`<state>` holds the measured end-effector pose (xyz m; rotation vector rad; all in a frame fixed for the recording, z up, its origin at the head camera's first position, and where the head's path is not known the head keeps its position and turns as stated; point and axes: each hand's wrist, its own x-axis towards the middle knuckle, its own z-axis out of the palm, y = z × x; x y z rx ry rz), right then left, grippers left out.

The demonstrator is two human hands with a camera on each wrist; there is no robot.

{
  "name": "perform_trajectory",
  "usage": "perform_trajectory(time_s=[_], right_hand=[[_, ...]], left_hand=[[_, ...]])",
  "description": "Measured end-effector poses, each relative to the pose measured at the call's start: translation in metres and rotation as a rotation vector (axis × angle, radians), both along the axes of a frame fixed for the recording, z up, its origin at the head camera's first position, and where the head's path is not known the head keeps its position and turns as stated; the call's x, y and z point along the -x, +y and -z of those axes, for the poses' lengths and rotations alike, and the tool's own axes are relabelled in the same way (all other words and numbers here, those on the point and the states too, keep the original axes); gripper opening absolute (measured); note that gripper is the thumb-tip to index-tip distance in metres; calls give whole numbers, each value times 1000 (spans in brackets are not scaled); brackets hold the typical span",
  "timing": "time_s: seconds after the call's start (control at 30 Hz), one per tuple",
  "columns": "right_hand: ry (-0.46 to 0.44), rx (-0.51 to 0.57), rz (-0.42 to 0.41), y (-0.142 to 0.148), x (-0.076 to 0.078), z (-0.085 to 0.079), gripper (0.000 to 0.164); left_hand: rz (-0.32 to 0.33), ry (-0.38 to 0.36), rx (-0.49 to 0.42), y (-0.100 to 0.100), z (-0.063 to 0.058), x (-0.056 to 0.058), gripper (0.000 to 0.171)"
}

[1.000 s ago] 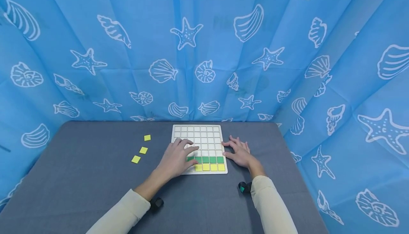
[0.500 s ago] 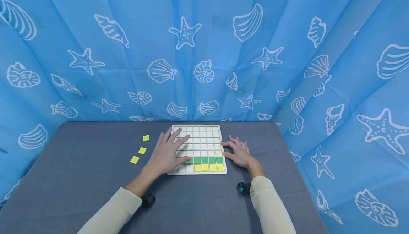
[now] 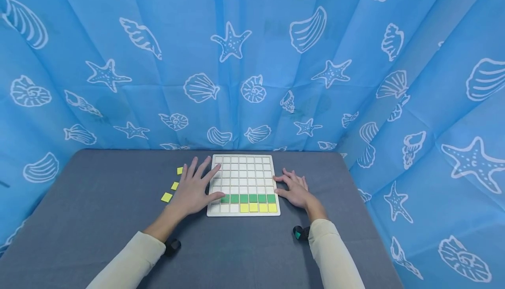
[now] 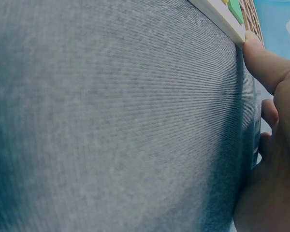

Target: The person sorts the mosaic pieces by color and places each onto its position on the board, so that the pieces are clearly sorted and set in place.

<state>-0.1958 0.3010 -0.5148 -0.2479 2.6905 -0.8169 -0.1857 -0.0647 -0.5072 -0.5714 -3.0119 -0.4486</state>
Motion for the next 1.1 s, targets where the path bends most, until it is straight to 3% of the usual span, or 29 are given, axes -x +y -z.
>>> perform_trajectory(time_s=[0.57, 1.1], right_hand=[[40, 44, -16, 7, 0, 10, 55], [27, 38, -22, 5, -2, 5, 57]], left_hand=[[-115, 49, 0, -42, 8, 17, 89], [-208, -136, -116, -72, 6, 33, 91]])
